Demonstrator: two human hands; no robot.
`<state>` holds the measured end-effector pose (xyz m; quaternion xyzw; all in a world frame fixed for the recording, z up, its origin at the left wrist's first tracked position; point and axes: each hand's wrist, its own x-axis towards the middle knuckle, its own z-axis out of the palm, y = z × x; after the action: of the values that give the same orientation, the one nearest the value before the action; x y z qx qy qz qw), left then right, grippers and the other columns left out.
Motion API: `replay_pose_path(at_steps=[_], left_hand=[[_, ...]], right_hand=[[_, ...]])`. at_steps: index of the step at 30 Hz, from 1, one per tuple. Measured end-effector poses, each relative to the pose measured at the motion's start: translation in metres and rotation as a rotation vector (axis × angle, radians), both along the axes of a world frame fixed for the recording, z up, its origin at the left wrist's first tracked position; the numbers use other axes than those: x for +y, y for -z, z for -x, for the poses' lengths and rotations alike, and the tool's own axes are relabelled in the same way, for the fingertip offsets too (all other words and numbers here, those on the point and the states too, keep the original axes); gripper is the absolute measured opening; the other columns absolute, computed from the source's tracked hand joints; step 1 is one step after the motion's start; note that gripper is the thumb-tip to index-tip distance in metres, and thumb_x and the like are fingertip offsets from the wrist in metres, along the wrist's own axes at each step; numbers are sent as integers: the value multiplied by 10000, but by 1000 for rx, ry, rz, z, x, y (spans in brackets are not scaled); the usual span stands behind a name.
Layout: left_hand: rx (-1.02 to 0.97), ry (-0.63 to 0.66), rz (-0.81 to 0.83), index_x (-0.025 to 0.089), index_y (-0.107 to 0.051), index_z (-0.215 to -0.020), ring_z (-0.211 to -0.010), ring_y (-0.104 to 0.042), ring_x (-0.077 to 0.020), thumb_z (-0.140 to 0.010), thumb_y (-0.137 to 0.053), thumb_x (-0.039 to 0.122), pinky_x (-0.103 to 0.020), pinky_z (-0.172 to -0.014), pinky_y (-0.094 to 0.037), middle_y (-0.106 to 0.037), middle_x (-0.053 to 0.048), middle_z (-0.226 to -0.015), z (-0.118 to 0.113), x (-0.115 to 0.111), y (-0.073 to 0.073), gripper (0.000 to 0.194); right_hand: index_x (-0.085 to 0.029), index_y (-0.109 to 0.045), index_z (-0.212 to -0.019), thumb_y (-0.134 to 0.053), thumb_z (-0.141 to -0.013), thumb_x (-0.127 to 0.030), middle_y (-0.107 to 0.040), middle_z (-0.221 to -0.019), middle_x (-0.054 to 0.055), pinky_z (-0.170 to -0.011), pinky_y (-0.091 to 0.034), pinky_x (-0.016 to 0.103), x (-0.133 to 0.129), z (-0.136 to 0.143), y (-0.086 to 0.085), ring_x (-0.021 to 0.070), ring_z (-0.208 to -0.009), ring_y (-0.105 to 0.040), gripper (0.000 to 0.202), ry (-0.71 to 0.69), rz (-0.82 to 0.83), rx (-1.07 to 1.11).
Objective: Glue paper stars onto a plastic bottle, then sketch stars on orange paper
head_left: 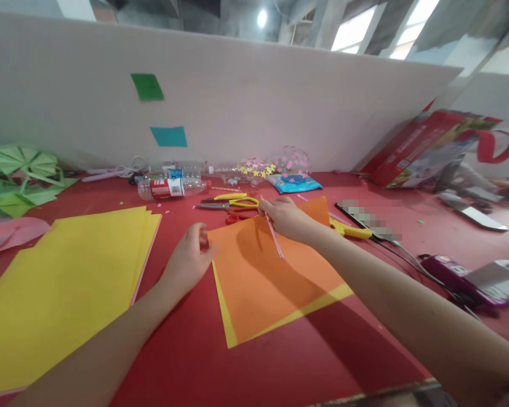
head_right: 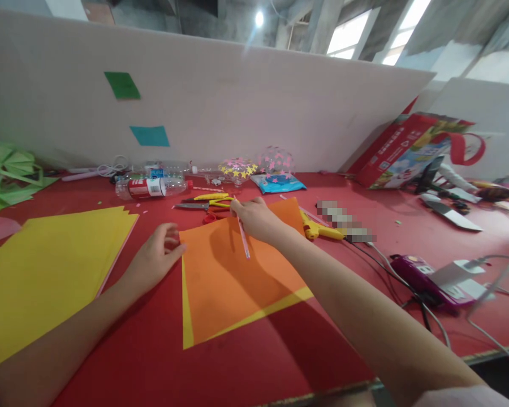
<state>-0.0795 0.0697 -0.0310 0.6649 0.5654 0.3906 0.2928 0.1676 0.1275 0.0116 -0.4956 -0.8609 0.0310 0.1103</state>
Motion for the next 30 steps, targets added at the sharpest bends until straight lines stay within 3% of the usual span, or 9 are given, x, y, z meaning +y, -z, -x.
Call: replay_pose_path(at_steps=[3, 6, 9, 12, 15, 18, 21, 26, 30], left_hand=[[213, 103, -99, 179, -562, -1148, -1329, -389, -338, -703, -638, 310, -512, -1100, -289, -483, -156, -1366, -4, -11, -10, 469], [605, 300, -25, 101, -515, -1278, -1374, -320, -415, -731, -619, 442, -560, -1095, -285, -391, -234, -1462, -10, -24, -11, 653], [771, 385, 34, 51, -457, -1351, -1381, -299, -433, -771, -556, 548, -584, -1086, -280, -373, -270, -1478, -14, -29, -8, 769], [748, 385, -7, 68, -434, -1371, -1337, -373, -396, -796, -551, 533, -563, -1075, -304, -438, -243, -1436, -13, -27, -7, 748], [671, 375, -37, 123, -459, -1342, -1288, -422, -362, -800, -573, 497, -543, -1053, -340, -480, -199, -1391, -10, -22, -6, 668], [634, 357, -36, 151, -480, -1314, -1298, -394, -372, -787, -593, 463, -558, -1050, -338, -459, -182, -1397, -6, -20, -2, 623], [621, 377, -32, 177, -483, -1314, -1303, -379, -372, -796, -582, 482, -568, -1058, -323, -454, -165, -1394, -4, -21, 4, 609], [590, 369, -7, 198, -462, -1339, -1302, -377, -365, -793, -588, 443, -555, -1056, -330, -447, -144, -1403, -1, -20, 9, 612], [553, 353, -1, 219, -491, -1303, -1307, -376, -339, -826, -538, 411, -531, -1069, -325, -452, -116, -1402, 0, -18, 10, 516]], right_hand=[[-166, -541, -918, -438, -688, 30, -625, -784, 68, -926, -306, 398, 12, 7, 1, 229, -791, -571, 319, -43, -32, 17], [-170, -543, -894, -446, -707, 18, -632, -862, 101, -963, -298, 432, 18, 10, 2, 262, -902, -564, 282, -46, -52, 85], [-184, -539, -921, -489, -818, -117, -616, -1012, 144, -981, -317, 446, 7, 13, 3, 307, -1077, -503, 133, -13, -62, 244], [-203, -528, -988, -369, -953, -303, -634, -952, 107, -822, -458, 373, -21, 20, 6, 241, -909, -589, 191, 17, 34, 478], [-201, -574, -920, -311, -976, -337, -654, -797, 46, -626, -509, 281, -51, 29, 16, 159, -674, -624, 302, -31, 199, 580], [-202, -619, -916, -522, -888, -311, -694, -890, 40, -706, -523, 274, -68, 31, 28, 166, -803, -662, 149, -77, 368, 762], [-212, -609, -1010, -528, -893, -309, -696, -1044, 65, -830, -506, 310, -73, 29, 38, 188, -974, -654, 173, -96, 382, 813], [-221, -562, -1115, -400, -977, -405, -735, -901, 36, -818, -514, 329, -79, 23, 39, 116, -558, -646, 281, -124, 535, 887], [-228, -603, -1065, -427, -969, -387, -721, -988, 49, -820, -503, 296, -84, 23, 40, 169, -908, -678, 256, -126, 462, 888]])
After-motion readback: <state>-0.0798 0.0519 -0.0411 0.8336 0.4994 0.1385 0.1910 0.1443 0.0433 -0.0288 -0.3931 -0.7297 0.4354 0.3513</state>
